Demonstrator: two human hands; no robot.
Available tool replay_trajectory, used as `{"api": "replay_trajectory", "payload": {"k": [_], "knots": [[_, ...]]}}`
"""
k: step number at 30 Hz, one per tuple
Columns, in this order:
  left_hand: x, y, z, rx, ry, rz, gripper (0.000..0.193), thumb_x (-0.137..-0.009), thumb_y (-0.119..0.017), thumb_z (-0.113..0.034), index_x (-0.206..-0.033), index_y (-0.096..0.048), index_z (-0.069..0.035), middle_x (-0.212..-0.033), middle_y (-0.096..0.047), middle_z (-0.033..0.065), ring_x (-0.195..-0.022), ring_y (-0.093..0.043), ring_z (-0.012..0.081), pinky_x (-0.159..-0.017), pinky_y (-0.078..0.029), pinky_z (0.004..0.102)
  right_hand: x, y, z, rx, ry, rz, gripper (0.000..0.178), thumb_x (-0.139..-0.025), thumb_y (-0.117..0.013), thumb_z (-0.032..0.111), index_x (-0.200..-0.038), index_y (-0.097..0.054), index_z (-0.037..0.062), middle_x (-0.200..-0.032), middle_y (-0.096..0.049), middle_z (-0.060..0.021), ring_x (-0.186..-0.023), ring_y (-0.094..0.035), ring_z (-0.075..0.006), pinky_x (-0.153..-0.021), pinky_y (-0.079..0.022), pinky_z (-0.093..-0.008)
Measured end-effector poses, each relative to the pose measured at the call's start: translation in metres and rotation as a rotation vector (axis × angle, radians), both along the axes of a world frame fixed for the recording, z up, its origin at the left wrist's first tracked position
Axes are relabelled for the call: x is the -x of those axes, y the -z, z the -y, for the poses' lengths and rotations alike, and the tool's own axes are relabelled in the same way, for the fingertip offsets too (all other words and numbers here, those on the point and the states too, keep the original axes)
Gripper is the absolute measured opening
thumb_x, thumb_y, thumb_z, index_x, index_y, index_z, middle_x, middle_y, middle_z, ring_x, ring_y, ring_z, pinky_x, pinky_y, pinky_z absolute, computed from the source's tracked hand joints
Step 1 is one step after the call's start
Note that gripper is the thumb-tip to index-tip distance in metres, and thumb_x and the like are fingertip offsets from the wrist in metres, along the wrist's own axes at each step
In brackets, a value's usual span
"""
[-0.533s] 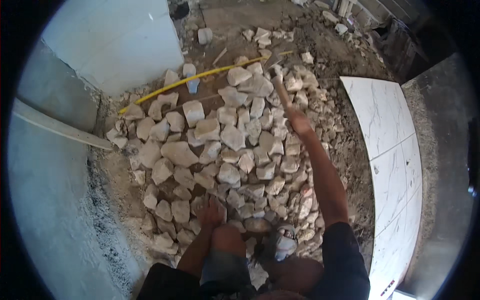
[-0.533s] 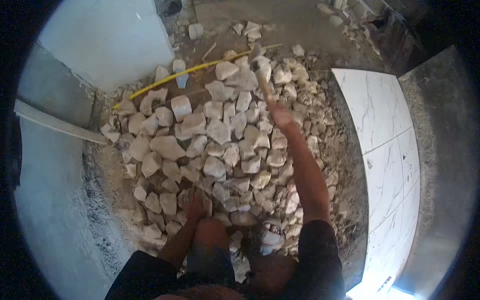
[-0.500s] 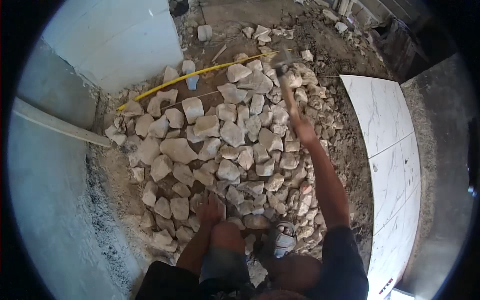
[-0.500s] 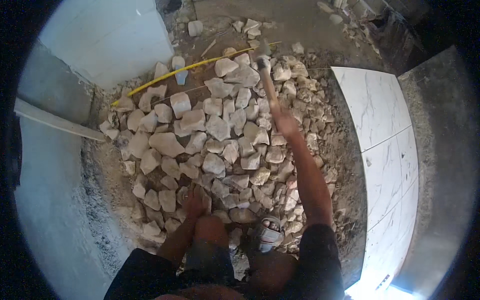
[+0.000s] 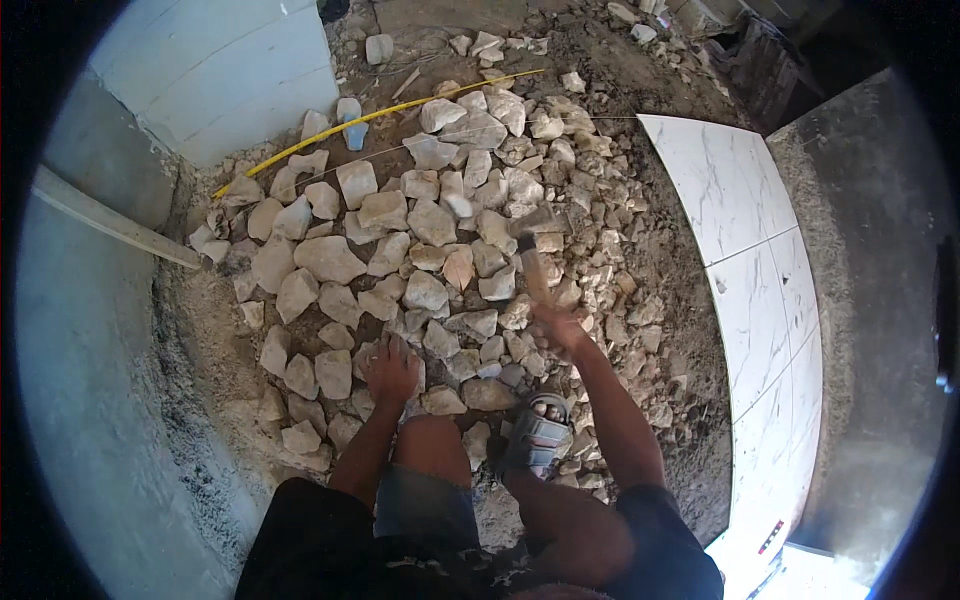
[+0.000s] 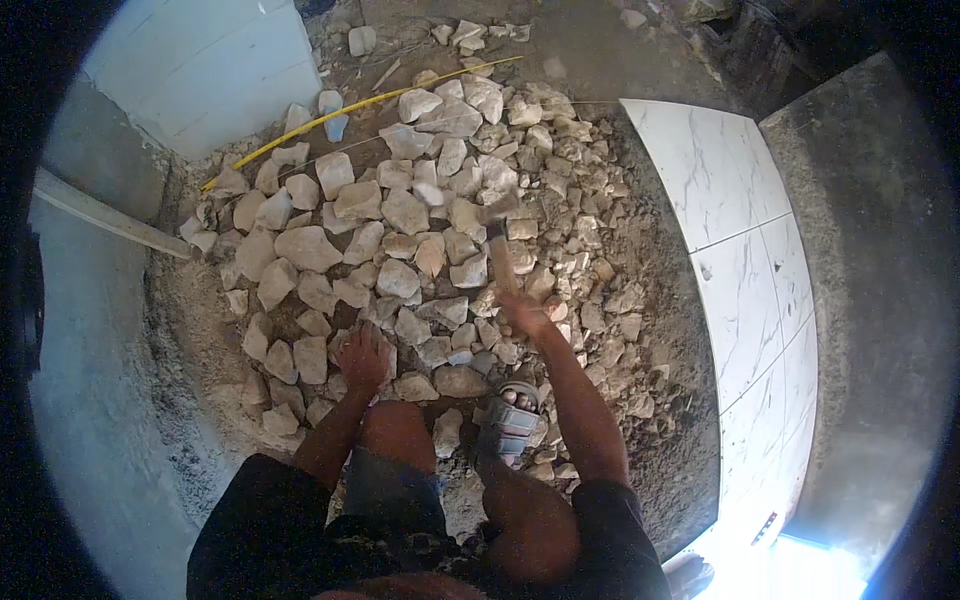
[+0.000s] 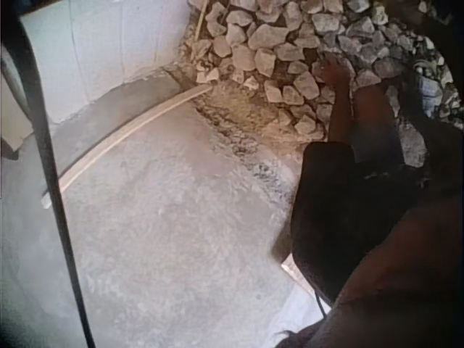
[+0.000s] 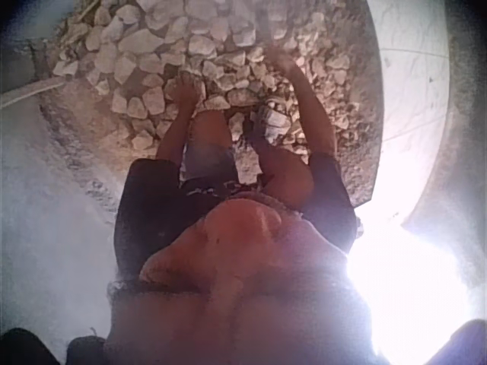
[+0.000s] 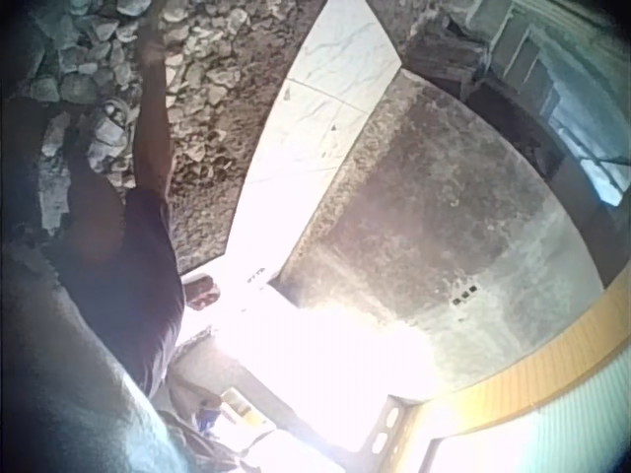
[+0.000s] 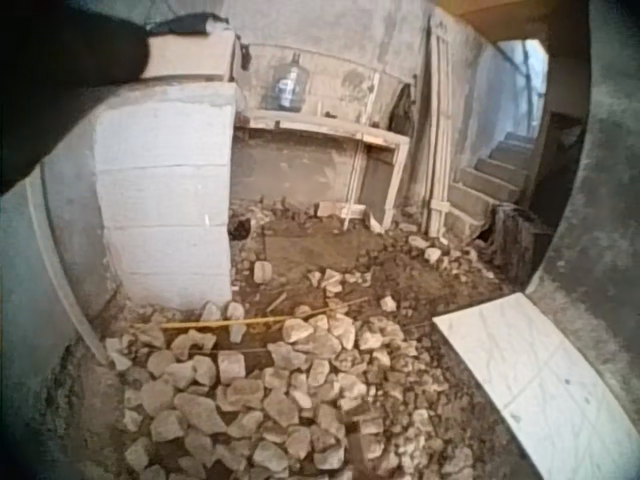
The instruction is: The person uses the back of a hatchet to tap down large stones into a mortar bed and arranges them by hand to fit the stones together.
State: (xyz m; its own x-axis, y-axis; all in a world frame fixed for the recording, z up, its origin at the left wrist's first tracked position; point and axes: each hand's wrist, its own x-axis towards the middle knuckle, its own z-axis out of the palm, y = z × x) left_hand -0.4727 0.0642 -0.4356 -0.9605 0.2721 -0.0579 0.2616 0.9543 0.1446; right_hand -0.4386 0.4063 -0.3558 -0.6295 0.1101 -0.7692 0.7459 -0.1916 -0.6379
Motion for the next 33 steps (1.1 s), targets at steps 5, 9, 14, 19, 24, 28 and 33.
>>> {"api": "replay_trajectory", "payload": {"k": [5, 9, 14, 19, 24, 28, 33], "knots": [[-0.005, 0.001, -0.019, -0.009, -0.001, -0.067, 0.054, -0.086, -0.051, -0.041, -0.131, -0.044, -0.011, -0.129, -0.050, 0.0122, -0.116, -0.050, 0.0301, -0.104, -0.023, 0.0525, -0.128, 0.010, -0.015, -0.374, -0.118, -0.053, 0.041, -0.092, -0.050, 0.044, -0.090, -0.053, 0.0036, -0.060, -0.055, -0.0080, -0.046, -0.052, -0.0182, -0.041, -0.040, -0.0328], [-0.005, -0.015, -0.014, -0.021, 0.000, -0.012, 0.053, -0.086, -0.052, -0.039, -0.130, -0.044, -0.011, -0.127, -0.052, 0.0130, -0.114, -0.051, 0.0299, -0.103, -0.025, 0.0504, -0.207, -0.021, 0.016, -0.074, 0.136, 0.094, 0.044, -0.090, -0.052, 0.046, -0.082, -0.056, 0.0028, -0.054, -0.053, -0.0048, -0.047, -0.051, -0.0152, -0.045, -0.040, -0.0312], [-0.003, -0.002, -0.006, -0.177, -0.032, 0.078, 0.057, -0.085, -0.054, -0.040, -0.131, -0.043, -0.009, -0.127, -0.050, 0.0183, -0.115, -0.050, 0.0339, -0.102, -0.026, 0.0514, -0.241, 0.021, 0.023, -0.171, 0.177, 0.214, 0.050, -0.083, -0.060, 0.049, -0.085, -0.059, -0.0009, -0.062, -0.057, -0.0067, -0.054, -0.056, -0.0157, -0.049, -0.043, -0.0326], [0.020, -0.005, -0.030, -0.358, -0.104, 0.020, 0.060, -0.083, -0.059, -0.036, -0.133, -0.041, -0.006, -0.126, -0.049, 0.0224, -0.116, -0.047, 0.0387, -0.101, -0.027, 0.0535, -0.234, 0.010, 0.016, -0.199, 0.146, 0.144, 0.033, -0.087, -0.060, 0.034, -0.077, -0.055, 0.0032, -0.058, -0.054, -0.0034, -0.048, -0.053, -0.0128, -0.044, -0.041, -0.0292], [0.089, -0.070, -0.159, -0.524, 0.219, 0.107, 0.063, -0.081, -0.064, -0.031, -0.133, -0.040, -0.006, -0.135, -0.041, 0.0250, -0.125, -0.040, 0.0389, -0.101, -0.035, 0.0448, -0.236, 0.010, 0.006, -0.129, 0.099, 0.128, 0.043, -0.083, -0.063, 0.042, -0.090, -0.054, 0.0002, -0.063, -0.056, -0.0045, -0.050, -0.054, -0.0133, -0.049, -0.044, -0.0312], [0.152, -0.053, -0.240, -0.376, 0.252, 0.106, 0.082, -0.075, -0.068, -0.046, -0.141, -0.031, -0.013, -0.141, -0.029, 0.0302, -0.127, -0.037, 0.0411, -0.101, -0.037, 0.0439, -0.230, 0.001, 0.005, -0.117, 0.113, 0.169, 0.040, -0.084, -0.064, 0.039, -0.090, -0.058, -0.0003, -0.068, -0.057, -0.0049, -0.054, -0.054, -0.0140, -0.051, -0.045, -0.0312], [0.168, -0.027, -0.277, -0.211, 0.302, 0.267, 0.092, -0.069, -0.070, -0.051, -0.142, -0.028, -0.013, -0.142, -0.020, 0.0346, -0.123, -0.041, 0.0453, -0.097, -0.041, 0.0459, -0.237, 0.025, 0.005, -0.150, 0.071, 0.164, 0.043, -0.083, -0.064, 0.043, -0.088, -0.060, 0.0007, -0.065, -0.059, -0.0054, -0.057, -0.057, -0.0145, -0.053, -0.046, -0.0324]]}}
